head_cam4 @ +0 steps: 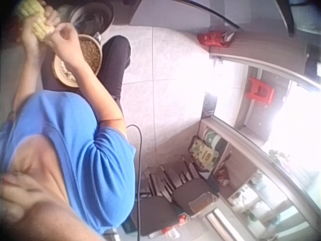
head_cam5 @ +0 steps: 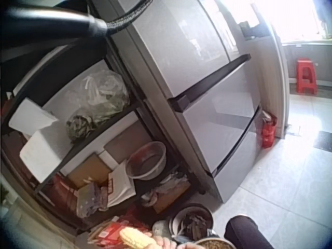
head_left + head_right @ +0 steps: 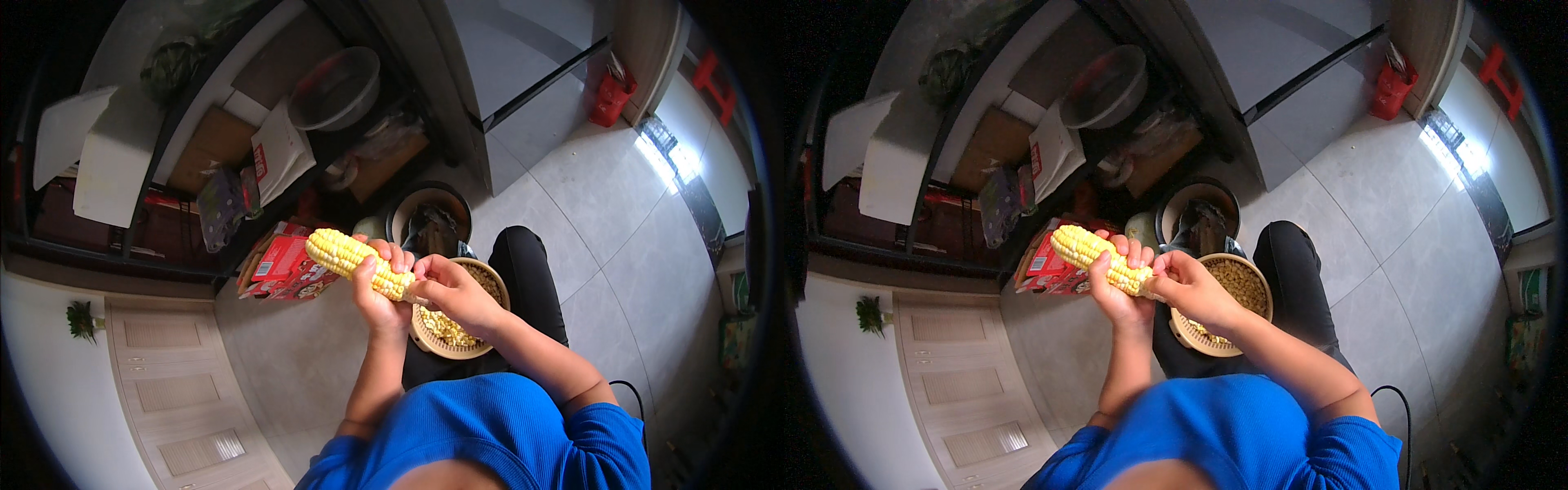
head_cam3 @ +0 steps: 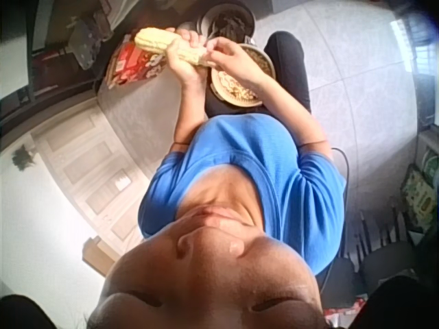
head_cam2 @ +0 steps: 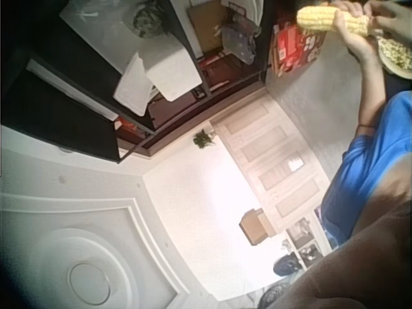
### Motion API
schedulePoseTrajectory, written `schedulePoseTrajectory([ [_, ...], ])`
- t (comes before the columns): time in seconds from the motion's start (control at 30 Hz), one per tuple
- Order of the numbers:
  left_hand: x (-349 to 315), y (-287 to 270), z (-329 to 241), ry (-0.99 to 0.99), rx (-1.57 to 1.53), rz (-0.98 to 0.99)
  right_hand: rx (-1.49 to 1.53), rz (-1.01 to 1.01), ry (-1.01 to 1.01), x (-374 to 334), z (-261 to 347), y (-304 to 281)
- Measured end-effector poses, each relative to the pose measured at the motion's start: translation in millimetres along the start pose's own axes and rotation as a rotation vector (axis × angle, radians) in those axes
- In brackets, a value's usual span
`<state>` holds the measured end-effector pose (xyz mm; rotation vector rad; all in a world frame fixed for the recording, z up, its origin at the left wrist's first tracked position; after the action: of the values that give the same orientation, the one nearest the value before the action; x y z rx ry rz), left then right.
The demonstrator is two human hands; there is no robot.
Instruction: The person sits on the floor and removes corn kernels from a cob by hand, placing them into a bowl. They retrieve a second corn cob from a nearby shelf and continue the process of stripping the kernels.
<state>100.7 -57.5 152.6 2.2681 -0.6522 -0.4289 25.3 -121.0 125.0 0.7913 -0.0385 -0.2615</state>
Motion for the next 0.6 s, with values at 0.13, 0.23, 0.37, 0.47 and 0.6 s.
schedulePoseTrajectory([
  [0.13, 5.7, -4.7, 1.7, -0.068, -0.016, 0.138, -0.013, 0.044, 0.054, 0.6, 8.1, -5.5],
  [0.23, 5.1, -12.2, 0.6, -0.063, 0.024, 0.192, -0.037, 0.131, 0.114, 0.5, 3.1, -12.4],
  [0.37, 1.4, -16.0, -1.1, -0.032, 0.023, 0.138, -0.006, 0.176, 0.120, -0.8, 1.0, -16.9],
  [0.47, -1.4, -17.6, -2.0, -0.016, 0.073, 0.148, 0.200, 0.053, -0.046, -1.8, 16.8, -16.3],
  [0.6, -5.2, -27.2, 7.6, -0.057, 0.001, 0.087, 0.063, -0.010, -0.137, -1.7, 15.2, -16.9],
])
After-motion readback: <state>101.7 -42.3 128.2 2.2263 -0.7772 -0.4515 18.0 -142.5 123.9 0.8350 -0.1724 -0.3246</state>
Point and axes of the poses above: each hand's wrist, its own x-axis towards the middle knuckle, its own y-axis out of the palm, z = x × y, the point moved 5 cm from there along x, towards the middle knuckle, and after that the axes turned 12 degrees about -y, right-handed, at the moved point
